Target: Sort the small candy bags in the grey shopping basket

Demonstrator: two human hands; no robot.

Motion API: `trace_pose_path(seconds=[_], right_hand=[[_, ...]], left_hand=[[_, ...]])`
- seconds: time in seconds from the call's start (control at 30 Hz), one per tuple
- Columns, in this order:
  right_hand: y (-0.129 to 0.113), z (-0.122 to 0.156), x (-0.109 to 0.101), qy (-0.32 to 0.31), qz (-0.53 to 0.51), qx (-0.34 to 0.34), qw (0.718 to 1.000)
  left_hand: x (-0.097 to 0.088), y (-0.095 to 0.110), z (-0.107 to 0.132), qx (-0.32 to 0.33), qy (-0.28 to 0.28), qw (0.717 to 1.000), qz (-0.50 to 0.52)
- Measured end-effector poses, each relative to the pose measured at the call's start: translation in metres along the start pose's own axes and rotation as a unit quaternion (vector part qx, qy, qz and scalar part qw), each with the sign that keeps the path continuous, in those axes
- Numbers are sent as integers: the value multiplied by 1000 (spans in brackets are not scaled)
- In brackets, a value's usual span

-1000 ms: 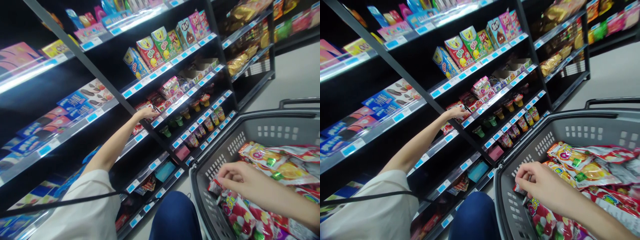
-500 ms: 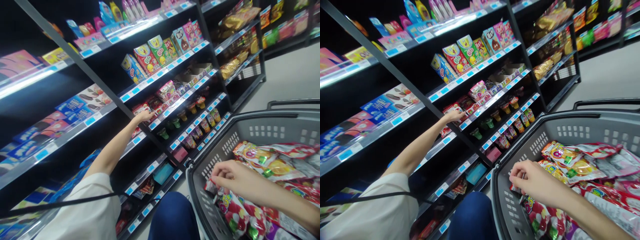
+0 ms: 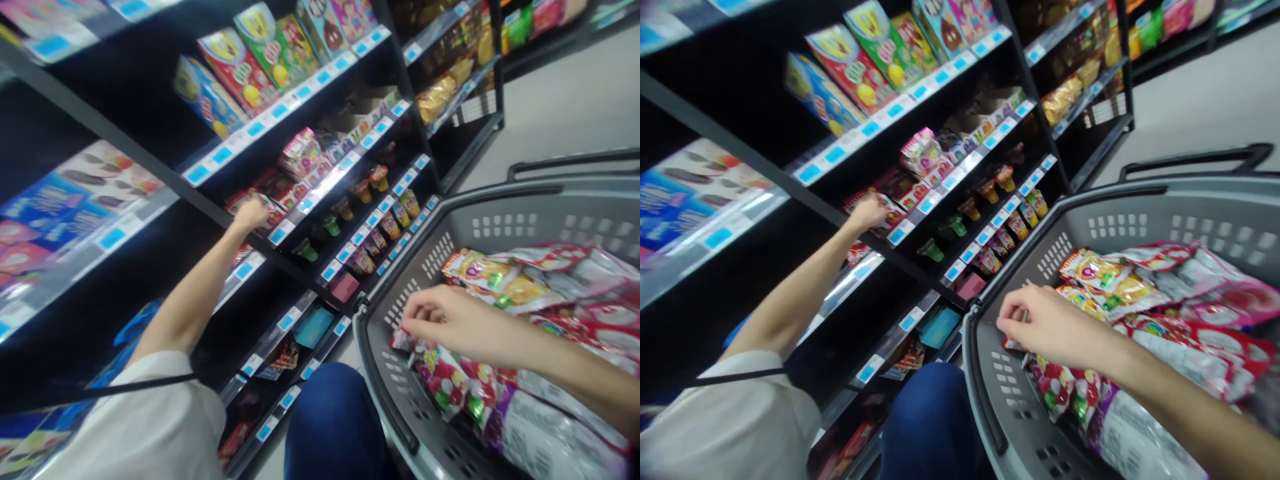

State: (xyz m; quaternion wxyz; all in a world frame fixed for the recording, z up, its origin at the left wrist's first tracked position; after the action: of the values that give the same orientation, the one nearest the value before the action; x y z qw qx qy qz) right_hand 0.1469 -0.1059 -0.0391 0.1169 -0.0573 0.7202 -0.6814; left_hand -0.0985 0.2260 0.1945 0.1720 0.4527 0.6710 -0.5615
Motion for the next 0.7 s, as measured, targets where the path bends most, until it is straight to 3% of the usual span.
trace_pose_path(seconds=[0.07,0.13,0.2,0.27,0.33,0.4,0.47,0.53,0.6,0.7], right_hand=[[-9,1,-7,27,-2,-22,999],[-16,1,-17,73,-5,-37,997],[-18,0,-28,128,-14,-46,991],[-16,0,-39,181,-40,-47,981],[-8,0,-49,230,-82,-40,969],[2,0,-60,272,-109,-24,956],[11,0,-69,299,-107,0,948],[16,-1,-74,302,-81,24,950],[16,-1,-76,286,-26,35,957],[8,-2,-68,231,128,33,964]], left_hand=[[-13,4,14,-25,84,996,-7],[-33,30,37,34,223,974,10],[-50,73,73,142,349,924,66],[-59,132,114,277,402,864,127],[-57,206,153,443,344,814,149],[-49,278,194,612,232,741,149],[-42,329,225,713,115,674,153],[-31,362,242,752,-11,645,134],[-16,376,253,761,-128,629,96],[-1,376,260,749,-206,628,50]])
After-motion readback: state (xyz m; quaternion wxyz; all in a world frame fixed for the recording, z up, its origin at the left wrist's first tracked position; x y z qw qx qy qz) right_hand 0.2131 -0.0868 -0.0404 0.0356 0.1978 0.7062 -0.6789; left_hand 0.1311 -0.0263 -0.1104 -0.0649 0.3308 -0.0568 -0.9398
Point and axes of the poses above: each hand's wrist, its own z-axis away from the middle knuckle, its own x-axis out of the palm, y = z × x, the point moved 8 cm from there along -z, towards the middle knuckle, and after that the axes turned 11 degrees about -z, right-handed, at the moved point
